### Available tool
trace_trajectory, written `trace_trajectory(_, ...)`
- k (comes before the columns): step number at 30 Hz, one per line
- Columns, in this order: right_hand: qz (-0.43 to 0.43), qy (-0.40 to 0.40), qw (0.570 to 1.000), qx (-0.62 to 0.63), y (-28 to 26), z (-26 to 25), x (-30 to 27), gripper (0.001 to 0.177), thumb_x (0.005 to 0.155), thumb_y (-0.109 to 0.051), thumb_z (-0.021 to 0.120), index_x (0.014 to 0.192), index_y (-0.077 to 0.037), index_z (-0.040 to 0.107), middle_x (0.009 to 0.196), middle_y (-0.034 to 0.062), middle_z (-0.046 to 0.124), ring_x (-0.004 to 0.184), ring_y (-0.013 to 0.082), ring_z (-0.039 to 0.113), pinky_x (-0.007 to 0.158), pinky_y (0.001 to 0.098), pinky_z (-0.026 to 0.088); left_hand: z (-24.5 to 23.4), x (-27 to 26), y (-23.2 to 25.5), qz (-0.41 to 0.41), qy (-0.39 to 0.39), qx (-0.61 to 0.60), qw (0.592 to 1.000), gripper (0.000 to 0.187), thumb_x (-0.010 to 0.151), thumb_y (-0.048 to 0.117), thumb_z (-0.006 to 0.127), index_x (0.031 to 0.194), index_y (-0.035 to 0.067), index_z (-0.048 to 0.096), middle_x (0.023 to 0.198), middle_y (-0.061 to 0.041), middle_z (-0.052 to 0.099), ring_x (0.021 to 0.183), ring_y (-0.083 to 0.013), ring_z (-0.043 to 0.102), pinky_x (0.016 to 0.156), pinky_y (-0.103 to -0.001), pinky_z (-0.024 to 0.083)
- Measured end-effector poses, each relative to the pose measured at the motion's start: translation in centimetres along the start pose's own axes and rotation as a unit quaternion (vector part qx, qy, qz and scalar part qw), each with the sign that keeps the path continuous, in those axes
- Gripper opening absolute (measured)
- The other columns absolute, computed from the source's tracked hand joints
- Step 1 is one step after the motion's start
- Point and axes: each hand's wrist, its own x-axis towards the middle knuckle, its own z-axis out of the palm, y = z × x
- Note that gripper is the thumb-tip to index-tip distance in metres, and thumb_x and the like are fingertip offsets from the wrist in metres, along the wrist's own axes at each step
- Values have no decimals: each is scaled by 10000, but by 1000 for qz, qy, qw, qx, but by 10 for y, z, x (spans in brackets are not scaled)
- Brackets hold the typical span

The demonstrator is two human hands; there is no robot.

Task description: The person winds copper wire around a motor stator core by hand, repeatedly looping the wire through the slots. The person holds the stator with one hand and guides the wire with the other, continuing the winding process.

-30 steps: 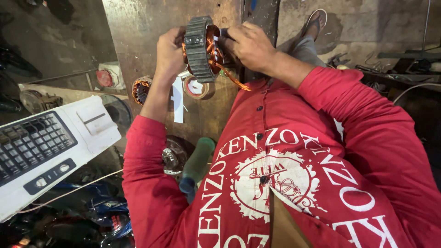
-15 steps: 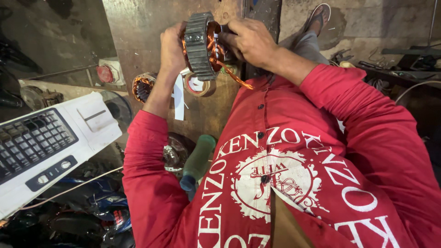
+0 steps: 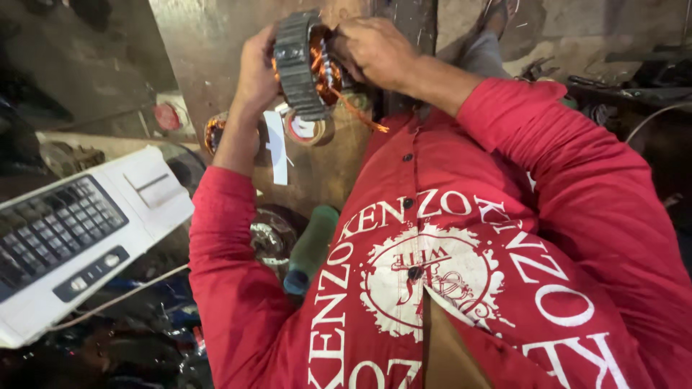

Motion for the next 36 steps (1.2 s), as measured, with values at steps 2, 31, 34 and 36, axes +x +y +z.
trace_trajectory(2,-54,32,998,-4,7,-3,5,150,967,-75,660,1109,-27,674,956,140,611,908,359,643,787,453,517,-9,13,1,-9,-15,-4,1000,339,912,-32,779,1227,-6,657,1106,8,702,1015,-66,621,909,-250,535)
trace_trajectory(31,-59,105,992,29,-33,-18,-28,335,971,-188,755,1239,0,687,1219,134,632,1139,322,643,1003,426,541,-2,-27,24,1,177,118,977,274,932,57,742,1182,-17,657,1176,-68,677,1108,-140,628,1015,-294,505)
trace_trajectory(34,109,-10,977,183,-54,-3,-40,698,872,-370,834,1278,140,587,1181,256,638,1053,378,665,899,425,545,-8,-50,24,43,114,194,974,185,974,83,698,1131,-15,692,1196,-119,645,1145,-219,588,1061,-368,453)
trace_trajectory(36,210,-156,946,192,-60,3,-44,769,831,-437,844,1221,171,579,1102,297,662,998,388,691,845,424,553,-12,-53,19,51,37,250,966,252,960,102,657,1183,3,722,1283,-173,616,1218,-283,527,1096,-412,376)
